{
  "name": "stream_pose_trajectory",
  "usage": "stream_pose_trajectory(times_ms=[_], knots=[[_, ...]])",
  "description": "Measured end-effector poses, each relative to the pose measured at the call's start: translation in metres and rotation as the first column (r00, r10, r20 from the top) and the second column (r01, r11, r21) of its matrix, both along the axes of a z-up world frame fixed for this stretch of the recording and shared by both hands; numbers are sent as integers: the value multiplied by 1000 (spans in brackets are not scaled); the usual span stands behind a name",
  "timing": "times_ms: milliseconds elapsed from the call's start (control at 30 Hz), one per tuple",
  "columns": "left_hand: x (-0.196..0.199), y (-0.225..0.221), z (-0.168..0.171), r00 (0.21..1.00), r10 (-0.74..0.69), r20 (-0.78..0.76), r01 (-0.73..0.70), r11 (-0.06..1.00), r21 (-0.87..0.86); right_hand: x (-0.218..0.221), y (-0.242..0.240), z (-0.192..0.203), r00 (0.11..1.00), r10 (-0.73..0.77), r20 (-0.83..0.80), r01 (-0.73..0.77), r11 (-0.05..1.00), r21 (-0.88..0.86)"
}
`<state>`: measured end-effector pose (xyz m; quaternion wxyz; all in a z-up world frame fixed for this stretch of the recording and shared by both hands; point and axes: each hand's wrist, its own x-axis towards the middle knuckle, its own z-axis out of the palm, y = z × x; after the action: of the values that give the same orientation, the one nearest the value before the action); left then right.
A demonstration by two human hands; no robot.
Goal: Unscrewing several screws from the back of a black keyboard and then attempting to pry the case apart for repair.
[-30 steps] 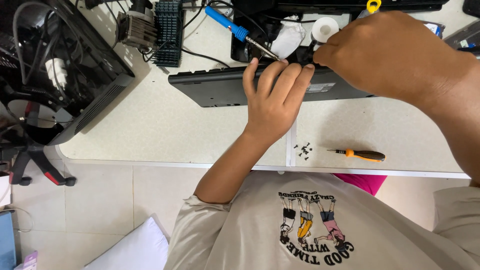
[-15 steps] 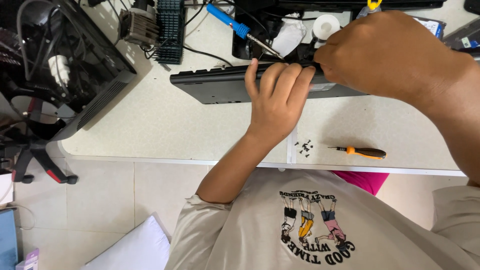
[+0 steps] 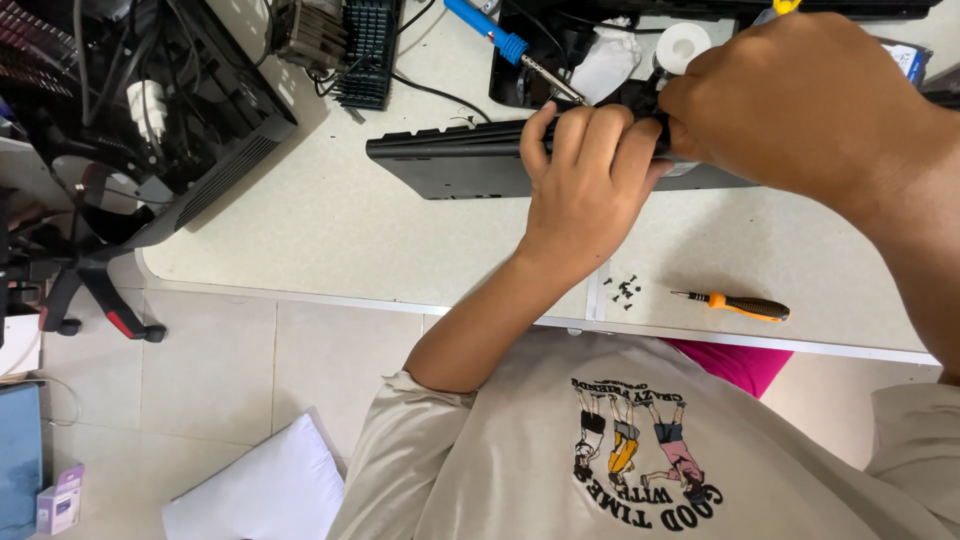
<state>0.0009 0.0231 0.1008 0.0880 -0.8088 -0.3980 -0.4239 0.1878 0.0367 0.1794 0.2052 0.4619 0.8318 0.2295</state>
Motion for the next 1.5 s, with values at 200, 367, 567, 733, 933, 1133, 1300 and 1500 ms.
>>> stream_pose_trajectory(times_ms=[200, 367, 567, 733, 933, 1133, 1300, 1500], knots=[[-2, -3, 1, 1000, 0, 19, -1, 999, 41, 2, 0, -4, 1000, 14, -7, -14, 999, 47], [-4, -4, 4, 1000, -16, 17, 14, 996, 90, 4, 0, 0, 1000, 7, 8, -7, 1000, 3], [-6, -3, 9, 998, -64, 15, 62, 993, 96, 22, -3, 15, 899, -168, -404, 59, 962, -267], [-5, -2, 9, 996, -90, 25, 88, 993, 80, 80, -19, 5, 778, -181, -602, 66, 976, -207], [-2, -1, 7, 999, -48, -21, 49, 996, 77, 110, -41, 9, 722, -477, -500, 278, 863, -422], [-6, -2, 5, 995, -104, -12, 104, 995, -7, 124, -50, -17, 615, -727, -305, 481, 653, -585], [-2, 5, -6, 991, -117, 70, 111, 990, 84, 117, -61, -21, 816, -510, -271, 422, 847, -325], [1, 4, -16, 989, -93, 112, 74, 983, 167, 126, -80, -42, 891, -357, -279, 355, 933, -61]])
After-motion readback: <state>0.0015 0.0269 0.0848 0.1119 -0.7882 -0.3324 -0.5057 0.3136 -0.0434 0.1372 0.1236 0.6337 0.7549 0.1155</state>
